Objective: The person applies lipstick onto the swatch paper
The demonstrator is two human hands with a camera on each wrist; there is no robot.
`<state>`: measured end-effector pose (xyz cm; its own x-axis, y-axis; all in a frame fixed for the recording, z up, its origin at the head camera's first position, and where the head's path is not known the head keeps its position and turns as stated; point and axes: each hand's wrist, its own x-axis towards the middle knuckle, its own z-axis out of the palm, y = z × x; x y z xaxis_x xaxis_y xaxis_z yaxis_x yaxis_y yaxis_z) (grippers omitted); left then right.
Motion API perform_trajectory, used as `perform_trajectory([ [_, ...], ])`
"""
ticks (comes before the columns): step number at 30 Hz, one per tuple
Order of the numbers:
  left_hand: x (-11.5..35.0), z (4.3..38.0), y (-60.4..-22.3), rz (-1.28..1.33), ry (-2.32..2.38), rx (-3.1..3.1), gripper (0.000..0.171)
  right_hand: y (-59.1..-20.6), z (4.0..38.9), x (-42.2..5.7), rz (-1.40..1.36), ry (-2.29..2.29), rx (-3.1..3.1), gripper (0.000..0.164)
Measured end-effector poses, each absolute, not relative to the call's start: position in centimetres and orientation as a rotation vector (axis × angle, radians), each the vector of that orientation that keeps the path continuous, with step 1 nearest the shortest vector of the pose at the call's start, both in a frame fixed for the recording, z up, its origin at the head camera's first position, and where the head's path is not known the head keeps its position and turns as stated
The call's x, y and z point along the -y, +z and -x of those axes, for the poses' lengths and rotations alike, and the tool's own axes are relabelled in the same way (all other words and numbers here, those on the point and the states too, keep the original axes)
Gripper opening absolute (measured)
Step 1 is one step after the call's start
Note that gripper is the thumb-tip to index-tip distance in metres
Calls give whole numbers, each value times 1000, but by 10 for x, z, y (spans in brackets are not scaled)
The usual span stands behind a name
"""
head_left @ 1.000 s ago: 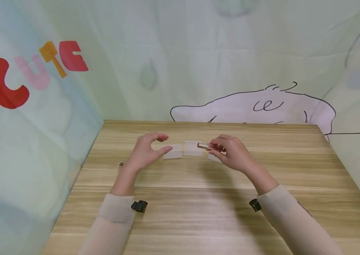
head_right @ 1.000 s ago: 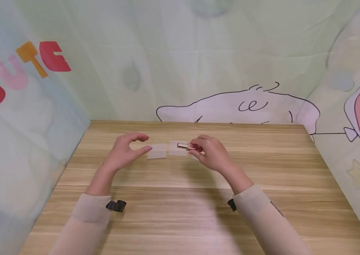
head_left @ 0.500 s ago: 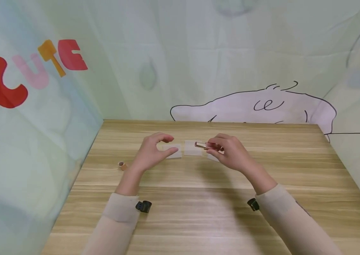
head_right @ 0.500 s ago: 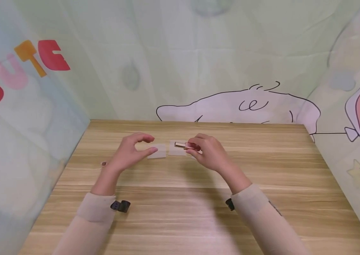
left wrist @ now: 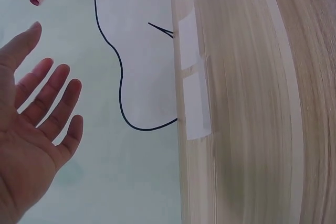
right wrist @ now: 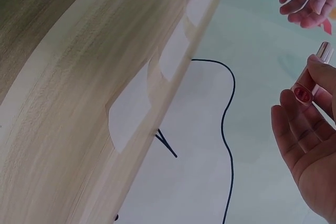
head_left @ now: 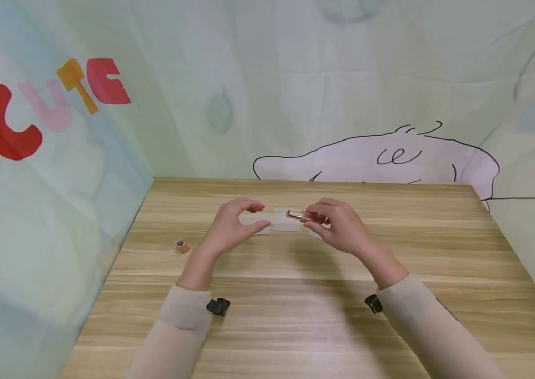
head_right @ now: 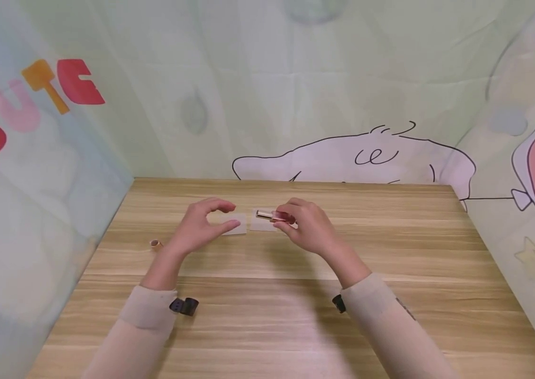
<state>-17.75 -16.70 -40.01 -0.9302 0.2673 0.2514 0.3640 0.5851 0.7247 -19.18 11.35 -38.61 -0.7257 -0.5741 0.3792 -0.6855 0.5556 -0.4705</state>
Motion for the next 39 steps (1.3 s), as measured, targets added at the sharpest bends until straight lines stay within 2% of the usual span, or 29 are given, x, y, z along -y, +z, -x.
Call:
perform_trajectory([
  [39,124,177,-402,663,-1424,2645,31,-388,189,-106,-1146,978,2531,13],
])
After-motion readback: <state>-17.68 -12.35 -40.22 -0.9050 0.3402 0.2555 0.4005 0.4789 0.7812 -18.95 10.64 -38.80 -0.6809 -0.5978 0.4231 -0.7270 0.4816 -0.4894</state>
